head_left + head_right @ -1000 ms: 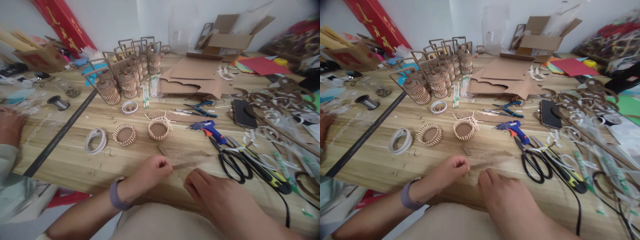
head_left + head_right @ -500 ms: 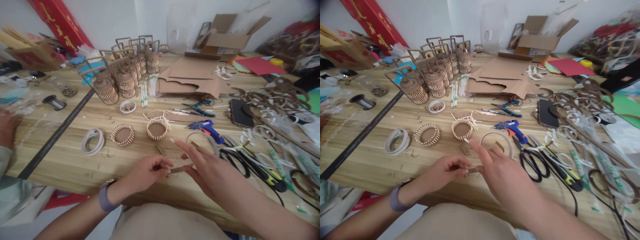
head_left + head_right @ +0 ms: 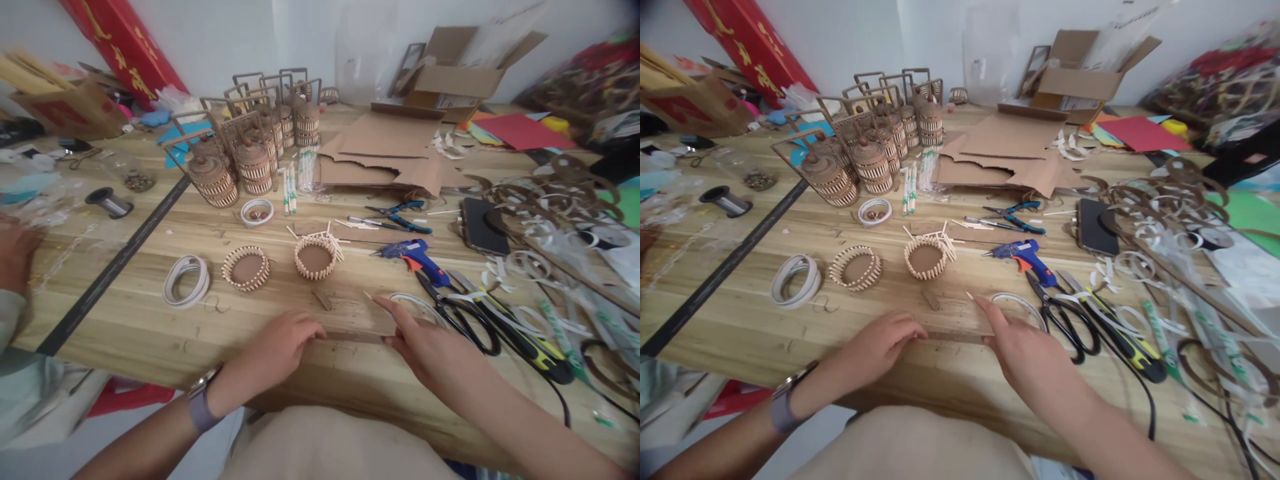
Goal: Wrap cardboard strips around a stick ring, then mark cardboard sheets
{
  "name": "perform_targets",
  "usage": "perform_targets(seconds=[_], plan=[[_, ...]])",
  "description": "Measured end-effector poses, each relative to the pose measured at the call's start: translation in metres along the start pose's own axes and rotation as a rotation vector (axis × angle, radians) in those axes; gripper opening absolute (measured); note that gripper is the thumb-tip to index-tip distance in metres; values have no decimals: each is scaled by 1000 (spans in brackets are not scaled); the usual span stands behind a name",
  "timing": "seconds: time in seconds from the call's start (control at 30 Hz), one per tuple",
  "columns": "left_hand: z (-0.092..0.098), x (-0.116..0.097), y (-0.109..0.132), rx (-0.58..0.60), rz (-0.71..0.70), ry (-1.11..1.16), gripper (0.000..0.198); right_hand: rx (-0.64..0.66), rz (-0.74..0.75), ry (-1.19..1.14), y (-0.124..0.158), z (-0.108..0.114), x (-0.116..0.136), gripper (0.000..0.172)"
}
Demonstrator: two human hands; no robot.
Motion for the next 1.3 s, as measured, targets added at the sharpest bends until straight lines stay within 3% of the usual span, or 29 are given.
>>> perform_targets(seconds=[0.1,0.2,0.3,0.4,0.47,0.53,0.63,0.73,0.8,0.97,1.17,1.3], plan=[[-13,-7,2,-11,-60,-299,36,72,-32,56,-3,-10,5,56],[-22,-13,6,-76,-112,-541,20,13,-10,65,-5,-8,2,55],[-27,-17,12,-202,-188,-649,16,-180,5,53,2,14,-13,47],[-36,-13,16,-155,-256,-641,21,-307,50,-62,11,46,-29,42],[-40,-9,17,-94,-287,-593,23,-221,101,-249,11,59,-29,40],[-40,-8,16,-86,-291,-542,25,-6,131,-456,4,61,-19,36],[-32,-10,12,-97,-213,-445,24,307,171,-674,-14,52,3,34],[-23,-14,7,-66,-74,-378,22,436,231,-731,-37,39,18,35],[-20,-19,5,-37,-40,-381,22,472,260,-722,-48,30,23,36],[-21,-25,7,-46,-116,-460,24,510,274,-662,-58,19,32,36],[-24,-22,10,-49,-89,-506,25,348,120,-621,-61,17,37,30],[-23,-23,10,-87,-84,-486,23,316,64,-616,-57,16,40,29]])
Point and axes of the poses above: each hand's wrist, its own y-axis away from the middle knuckle, its own z-axis out of the back of the hand, x = y × z, the point moved 6 cm from there along -y, towards the middle knuckle, and after that the axes turned 10 degrees about z, right-handed, at the moved point
